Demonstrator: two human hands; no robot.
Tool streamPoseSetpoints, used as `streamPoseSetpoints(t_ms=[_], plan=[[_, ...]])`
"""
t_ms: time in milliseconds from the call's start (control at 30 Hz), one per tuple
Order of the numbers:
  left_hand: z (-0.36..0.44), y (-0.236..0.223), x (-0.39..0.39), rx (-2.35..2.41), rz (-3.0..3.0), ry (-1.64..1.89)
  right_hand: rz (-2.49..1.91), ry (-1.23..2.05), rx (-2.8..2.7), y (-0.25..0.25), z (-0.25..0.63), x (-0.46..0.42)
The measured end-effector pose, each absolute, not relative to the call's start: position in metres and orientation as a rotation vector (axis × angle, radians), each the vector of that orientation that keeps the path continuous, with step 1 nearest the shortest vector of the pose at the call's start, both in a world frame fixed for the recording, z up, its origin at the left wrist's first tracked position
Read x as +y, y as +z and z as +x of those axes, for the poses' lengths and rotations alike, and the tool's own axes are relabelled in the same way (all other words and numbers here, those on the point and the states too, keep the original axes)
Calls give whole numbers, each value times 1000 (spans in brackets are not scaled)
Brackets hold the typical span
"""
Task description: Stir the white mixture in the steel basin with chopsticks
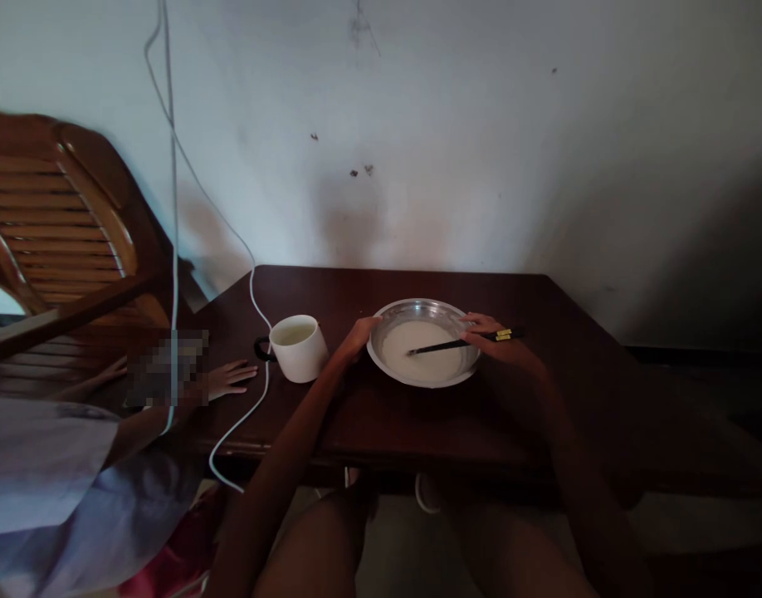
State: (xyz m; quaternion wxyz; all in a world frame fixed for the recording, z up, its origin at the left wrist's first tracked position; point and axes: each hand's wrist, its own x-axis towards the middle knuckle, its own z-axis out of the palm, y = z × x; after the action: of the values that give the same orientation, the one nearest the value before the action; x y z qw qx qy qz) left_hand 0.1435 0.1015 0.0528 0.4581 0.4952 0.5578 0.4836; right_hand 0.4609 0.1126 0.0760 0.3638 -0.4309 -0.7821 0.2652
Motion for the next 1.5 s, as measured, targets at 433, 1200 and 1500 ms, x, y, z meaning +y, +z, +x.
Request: streamPoseSetpoints(t_ms=[433, 1200, 1500], plan=[[140, 56, 103, 1342, 1325, 1202, -1138, 623, -2023, 75, 459, 113], [142, 54, 104, 1393, 1335, 1211, -1130, 641, -2012, 72, 461, 114], [140, 53, 105, 1441, 1361, 1216, -1038, 862, -2120, 80, 466, 106]])
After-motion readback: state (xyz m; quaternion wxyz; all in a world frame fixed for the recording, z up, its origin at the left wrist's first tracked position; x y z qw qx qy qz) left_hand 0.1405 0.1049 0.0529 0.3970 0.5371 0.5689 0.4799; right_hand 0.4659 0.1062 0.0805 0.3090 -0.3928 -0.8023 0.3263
